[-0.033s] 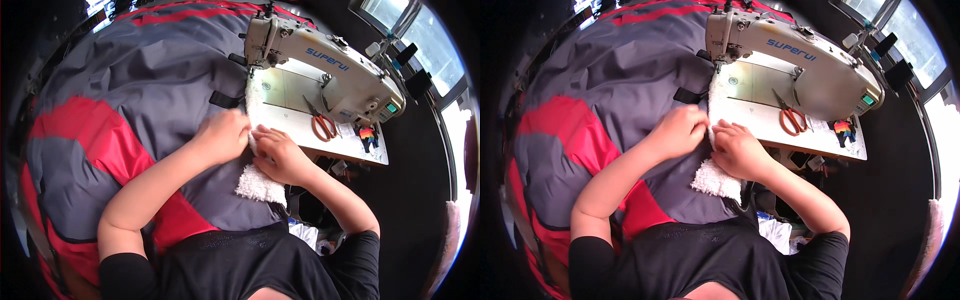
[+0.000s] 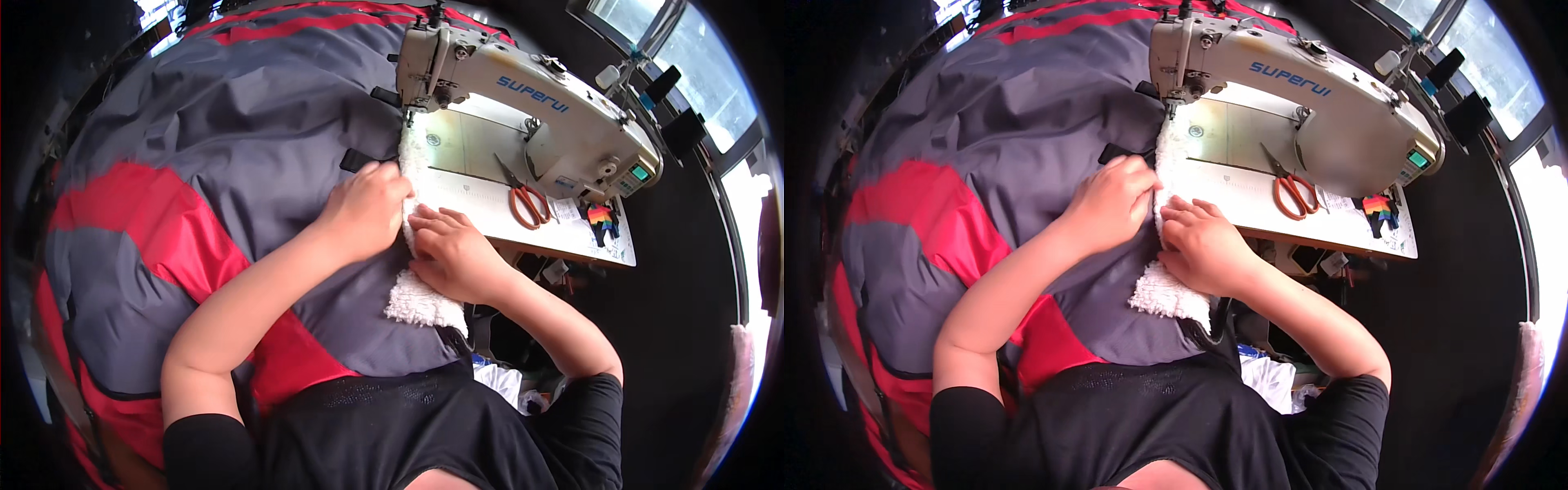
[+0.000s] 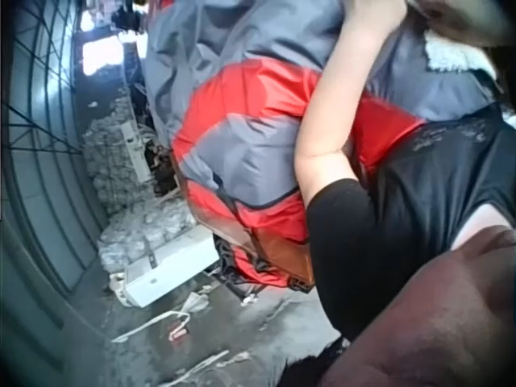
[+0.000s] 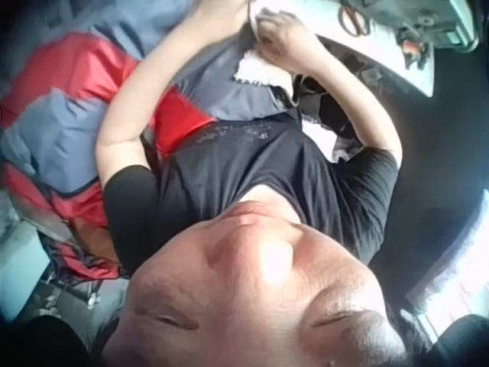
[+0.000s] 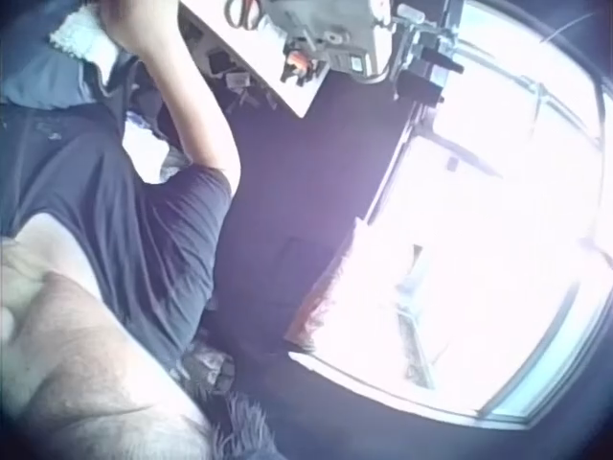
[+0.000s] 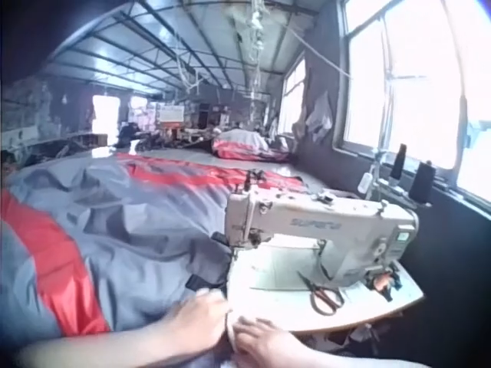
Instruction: Sewing a large fabric item using an industrial sewing machine.
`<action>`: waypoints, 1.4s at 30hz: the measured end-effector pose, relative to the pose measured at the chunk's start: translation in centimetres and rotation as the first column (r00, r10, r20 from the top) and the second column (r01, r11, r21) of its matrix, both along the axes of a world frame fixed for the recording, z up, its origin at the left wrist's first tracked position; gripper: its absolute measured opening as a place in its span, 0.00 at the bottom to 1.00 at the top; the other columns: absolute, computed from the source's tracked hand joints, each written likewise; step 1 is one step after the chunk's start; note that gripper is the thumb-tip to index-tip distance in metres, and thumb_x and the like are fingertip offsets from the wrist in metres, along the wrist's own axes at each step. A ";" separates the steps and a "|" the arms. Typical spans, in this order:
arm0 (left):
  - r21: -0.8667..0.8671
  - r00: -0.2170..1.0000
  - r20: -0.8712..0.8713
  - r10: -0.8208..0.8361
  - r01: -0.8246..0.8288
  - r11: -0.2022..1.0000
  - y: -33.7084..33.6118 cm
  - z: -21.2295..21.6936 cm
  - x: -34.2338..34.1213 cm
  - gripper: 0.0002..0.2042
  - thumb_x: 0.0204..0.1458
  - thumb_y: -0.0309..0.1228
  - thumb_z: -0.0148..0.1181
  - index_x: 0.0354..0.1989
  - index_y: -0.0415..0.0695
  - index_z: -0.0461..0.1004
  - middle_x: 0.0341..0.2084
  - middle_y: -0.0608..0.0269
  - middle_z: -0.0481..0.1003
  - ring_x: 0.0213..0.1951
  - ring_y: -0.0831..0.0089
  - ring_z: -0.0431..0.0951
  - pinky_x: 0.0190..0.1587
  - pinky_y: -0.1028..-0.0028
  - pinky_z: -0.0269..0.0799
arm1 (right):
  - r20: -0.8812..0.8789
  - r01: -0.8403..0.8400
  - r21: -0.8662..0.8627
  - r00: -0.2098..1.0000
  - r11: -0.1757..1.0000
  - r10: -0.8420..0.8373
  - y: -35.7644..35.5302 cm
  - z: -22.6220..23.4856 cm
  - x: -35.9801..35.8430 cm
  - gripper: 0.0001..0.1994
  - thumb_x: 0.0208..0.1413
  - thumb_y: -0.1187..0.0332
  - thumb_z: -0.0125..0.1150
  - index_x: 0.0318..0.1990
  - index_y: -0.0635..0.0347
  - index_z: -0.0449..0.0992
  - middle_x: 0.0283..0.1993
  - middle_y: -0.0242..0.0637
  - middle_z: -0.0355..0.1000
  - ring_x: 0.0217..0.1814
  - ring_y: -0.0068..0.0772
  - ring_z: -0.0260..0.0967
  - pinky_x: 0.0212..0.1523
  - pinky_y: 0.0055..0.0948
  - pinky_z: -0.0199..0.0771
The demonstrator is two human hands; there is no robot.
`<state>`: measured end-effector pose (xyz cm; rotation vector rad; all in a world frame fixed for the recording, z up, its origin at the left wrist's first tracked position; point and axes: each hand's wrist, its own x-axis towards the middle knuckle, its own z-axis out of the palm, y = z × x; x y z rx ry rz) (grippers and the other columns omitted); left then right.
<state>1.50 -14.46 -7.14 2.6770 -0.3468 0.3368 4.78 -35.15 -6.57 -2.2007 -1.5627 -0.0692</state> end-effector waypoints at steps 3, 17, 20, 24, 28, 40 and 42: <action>0.144 0.956 0.272 -0.106 0.068 0.987 1.0 -0.9 2.5 0.16 0.54 0.26 0.53 0.51 0.41 0.75 0.51 0.58 0.73 0.54 0.60 0.71 0.56 0.61 0.65 | 0.051 -0.038 -0.020 0.998 0.999 0.039 0.2 0.4 0.4 0.10 0.53 0.67 0.59 0.38 0.64 0.73 0.51 0.50 0.74 0.61 0.52 0.66 0.62 0.49 0.61; 0.029 0.967 0.165 -0.192 0.190 0.981 3.3 -3.1 4.6 0.17 0.52 0.31 0.57 0.50 0.36 0.73 0.53 0.49 0.71 0.54 0.51 0.71 0.59 0.56 0.66 | 0.229 0.239 0.020 0.944 0.971 -0.237 6.9 -4.8 11.8 0.17 0.53 0.67 0.54 0.49 0.63 0.77 0.52 0.43 0.75 0.53 0.48 0.71 0.55 0.41 0.70; -0.030 0.974 0.119 -0.193 0.198 0.980 3.5 -3.5 5.2 0.16 0.51 0.30 0.57 0.48 0.35 0.73 0.52 0.48 0.72 0.54 0.51 0.72 0.57 0.59 0.68 | 0.337 0.236 0.112 0.905 0.965 -0.260 7.0 -5.7 12.2 0.12 0.54 0.65 0.52 0.41 0.58 0.78 0.46 0.38 0.76 0.51 0.40 0.72 0.48 0.39 0.70; -0.046 0.965 0.185 -0.184 0.195 0.980 4.2 -4.0 7.5 0.16 0.51 0.29 0.57 0.47 0.35 0.73 0.51 0.48 0.72 0.51 0.50 0.74 0.53 0.61 0.72 | 0.289 0.260 0.219 0.904 0.941 -0.317 7.5 -6.0 13.6 0.13 0.54 0.66 0.52 0.42 0.60 0.78 0.48 0.39 0.76 0.51 0.41 0.72 0.50 0.40 0.69; -0.068 0.959 0.220 -0.179 0.198 0.978 5.1 -4.1 10.1 0.15 0.51 0.29 0.59 0.46 0.38 0.73 0.50 0.50 0.72 0.49 0.50 0.75 0.51 0.62 0.73 | 0.106 0.230 0.266 0.958 0.936 -0.265 6.9 -5.9 14.5 0.13 0.55 0.67 0.51 0.44 0.62 0.78 0.47 0.42 0.76 0.50 0.45 0.73 0.50 0.42 0.70; 0.123 0.955 0.276 0.111 -0.150 0.981 8.1 1.4 0.5 0.20 0.51 0.31 0.61 0.53 0.41 0.72 0.56 0.48 0.68 0.60 0.48 0.65 0.63 0.55 0.61 | -0.221 0.241 0.120 0.952 0.963 -0.211 3.2 -1.0 10.5 0.20 0.53 0.66 0.57 0.53 0.63 0.76 0.47 0.52 0.73 0.50 0.55 0.71 0.53 0.42 0.71; 0.301 0.913 0.220 0.343 -0.399 0.866 10.8 2.6 -4.3 0.25 0.52 0.33 0.61 0.60 0.44 0.68 0.62 0.47 0.64 0.67 0.46 0.58 0.69 0.52 0.49 | -0.113 0.294 0.029 0.951 0.955 -0.289 3.4 -0.6 9.3 0.26 0.47 0.68 0.60 0.57 0.63 0.72 0.46 0.54 0.68 0.49 0.56 0.69 0.53 0.43 0.71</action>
